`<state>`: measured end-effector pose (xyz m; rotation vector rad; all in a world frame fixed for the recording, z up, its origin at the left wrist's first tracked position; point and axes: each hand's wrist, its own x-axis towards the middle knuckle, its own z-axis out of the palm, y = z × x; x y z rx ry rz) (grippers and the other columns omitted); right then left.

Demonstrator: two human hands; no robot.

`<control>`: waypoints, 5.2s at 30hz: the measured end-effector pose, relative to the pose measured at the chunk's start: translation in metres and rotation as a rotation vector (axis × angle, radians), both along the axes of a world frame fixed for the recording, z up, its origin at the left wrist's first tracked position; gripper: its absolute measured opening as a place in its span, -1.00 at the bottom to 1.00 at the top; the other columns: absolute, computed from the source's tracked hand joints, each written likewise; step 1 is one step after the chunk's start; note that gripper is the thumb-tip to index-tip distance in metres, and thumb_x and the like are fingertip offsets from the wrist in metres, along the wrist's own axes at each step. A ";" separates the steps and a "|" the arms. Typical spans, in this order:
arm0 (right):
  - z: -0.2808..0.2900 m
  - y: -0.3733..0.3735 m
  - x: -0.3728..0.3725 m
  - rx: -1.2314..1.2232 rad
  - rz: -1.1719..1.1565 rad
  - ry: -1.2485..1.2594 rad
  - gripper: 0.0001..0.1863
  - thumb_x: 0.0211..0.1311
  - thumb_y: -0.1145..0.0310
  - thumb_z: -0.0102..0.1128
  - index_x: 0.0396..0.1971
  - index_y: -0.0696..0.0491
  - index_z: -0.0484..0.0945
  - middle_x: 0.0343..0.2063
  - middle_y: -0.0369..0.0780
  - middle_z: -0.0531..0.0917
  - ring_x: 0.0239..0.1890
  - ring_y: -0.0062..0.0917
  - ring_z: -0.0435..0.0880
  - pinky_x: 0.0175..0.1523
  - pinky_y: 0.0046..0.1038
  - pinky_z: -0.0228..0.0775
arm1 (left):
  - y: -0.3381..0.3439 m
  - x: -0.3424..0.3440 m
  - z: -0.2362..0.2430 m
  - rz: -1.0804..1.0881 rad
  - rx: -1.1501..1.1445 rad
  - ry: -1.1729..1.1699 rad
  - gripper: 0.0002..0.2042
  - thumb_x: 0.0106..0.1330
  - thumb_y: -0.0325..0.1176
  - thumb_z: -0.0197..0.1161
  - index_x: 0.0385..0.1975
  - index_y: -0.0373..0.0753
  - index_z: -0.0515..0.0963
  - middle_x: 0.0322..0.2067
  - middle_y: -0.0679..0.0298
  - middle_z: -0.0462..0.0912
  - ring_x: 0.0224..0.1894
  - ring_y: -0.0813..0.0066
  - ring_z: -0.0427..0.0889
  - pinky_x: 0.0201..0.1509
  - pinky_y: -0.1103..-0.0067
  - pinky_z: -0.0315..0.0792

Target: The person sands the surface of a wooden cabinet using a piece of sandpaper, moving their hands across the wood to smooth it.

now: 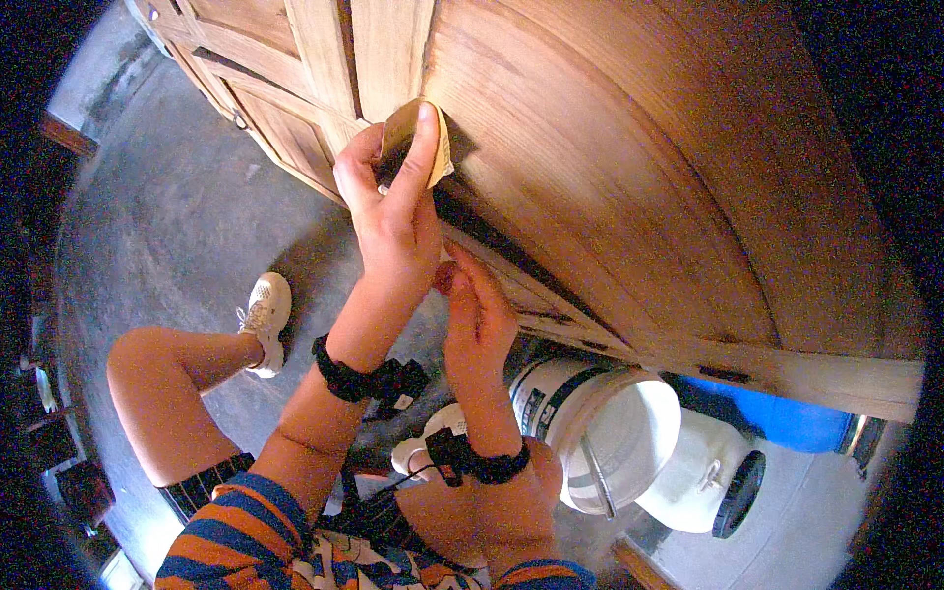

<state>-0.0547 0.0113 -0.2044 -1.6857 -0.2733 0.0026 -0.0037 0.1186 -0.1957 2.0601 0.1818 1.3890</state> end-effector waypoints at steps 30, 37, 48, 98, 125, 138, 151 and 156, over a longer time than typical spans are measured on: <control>-0.001 -0.010 -0.001 -0.004 -0.002 -0.027 -0.71 0.27 0.47 -0.19 -0.10 0.18 0.46 -0.37 -0.19 0.58 -0.31 -0.56 0.54 -0.16 -0.52 0.43 | 0.005 0.000 -0.004 -0.006 0.006 0.028 -0.50 -0.01 -0.74 0.04 -0.07 -0.06 0.52 -0.14 0.11 0.33 -0.10 0.25 0.31 -0.04 0.52 0.27; 0.002 -0.011 -0.001 -0.006 -0.018 -0.052 -0.72 0.27 0.47 -0.19 -0.12 0.18 0.48 -0.43 -0.22 0.57 -0.36 -0.59 0.52 -0.20 -0.56 0.39 | 0.001 0.004 0.008 0.022 0.034 0.014 -0.48 -0.03 -0.74 0.05 -0.05 -0.05 0.51 -0.14 0.10 0.32 -0.11 0.23 0.31 -0.03 0.51 0.26; 0.005 -0.012 -0.004 -0.067 -0.032 -0.076 -0.73 0.26 0.45 -0.17 -0.16 0.16 0.51 -0.51 -0.24 0.57 -0.42 -0.61 0.51 -0.25 -0.57 0.37 | 0.004 0.000 0.000 0.025 0.049 0.043 -0.51 0.00 -0.72 0.05 -0.06 -0.07 0.51 -0.15 0.10 0.33 -0.10 0.23 0.30 -0.03 0.50 0.26; 0.059 0.023 0.063 -1.356 -0.184 -1.230 -0.53 0.07 0.27 -0.01 0.07 -0.16 0.34 0.17 -0.47 0.26 0.22 -0.41 0.15 0.28 -0.24 -0.14 | 0.036 -0.085 -0.020 -0.006 0.043 0.197 -0.47 -0.06 -0.75 0.05 -0.04 -0.12 0.50 -0.16 0.11 0.36 -0.10 0.24 0.30 0.01 0.49 0.24; 0.073 0.012 0.074 -1.438 -0.124 -1.390 -0.52 0.05 0.26 0.00 0.07 -0.18 0.35 0.17 -0.51 0.25 0.22 -0.49 0.16 0.25 -0.26 -0.07 | 0.050 -0.119 -0.035 -0.004 0.049 0.317 -0.36 -0.17 -0.76 0.06 0.01 -0.01 0.46 -0.16 0.09 0.33 -0.15 0.21 0.29 -0.02 0.46 0.24; 0.056 0.007 0.073 -1.379 -0.093 -1.375 -0.50 0.00 0.25 0.09 0.04 -0.13 0.37 0.13 -0.49 0.30 0.21 -0.46 0.17 0.24 -0.15 -0.08 | 0.036 -0.113 -0.035 -0.100 -0.056 0.298 -0.39 -0.15 -0.71 0.11 -0.01 0.00 0.47 -0.16 0.12 0.31 -0.14 0.19 0.29 -0.06 0.45 0.26; 0.041 -0.031 -0.041 -0.140 -0.083 -0.093 -0.72 0.25 0.46 -0.18 -0.12 0.16 0.47 -0.33 -0.20 0.61 -0.22 -0.56 0.52 -0.03 -0.55 0.26 | 0.009 -0.008 0.007 -0.099 0.067 0.052 -0.47 -0.01 -0.65 0.11 0.04 -0.09 0.41 -0.14 0.02 0.29 -0.14 0.13 0.33 -0.04 0.45 0.29; -0.006 -0.035 -0.049 -0.053 -0.057 -0.032 -0.73 0.27 0.45 -0.19 -0.13 0.15 0.48 -0.42 -0.25 0.61 -0.30 -0.62 0.52 -0.10 -0.60 0.29 | 0.009 0.000 0.004 -0.103 0.108 -0.016 -0.45 -0.02 -0.67 0.09 0.06 -0.11 0.39 -0.14 0.00 0.29 -0.12 0.12 0.31 -0.04 0.44 0.29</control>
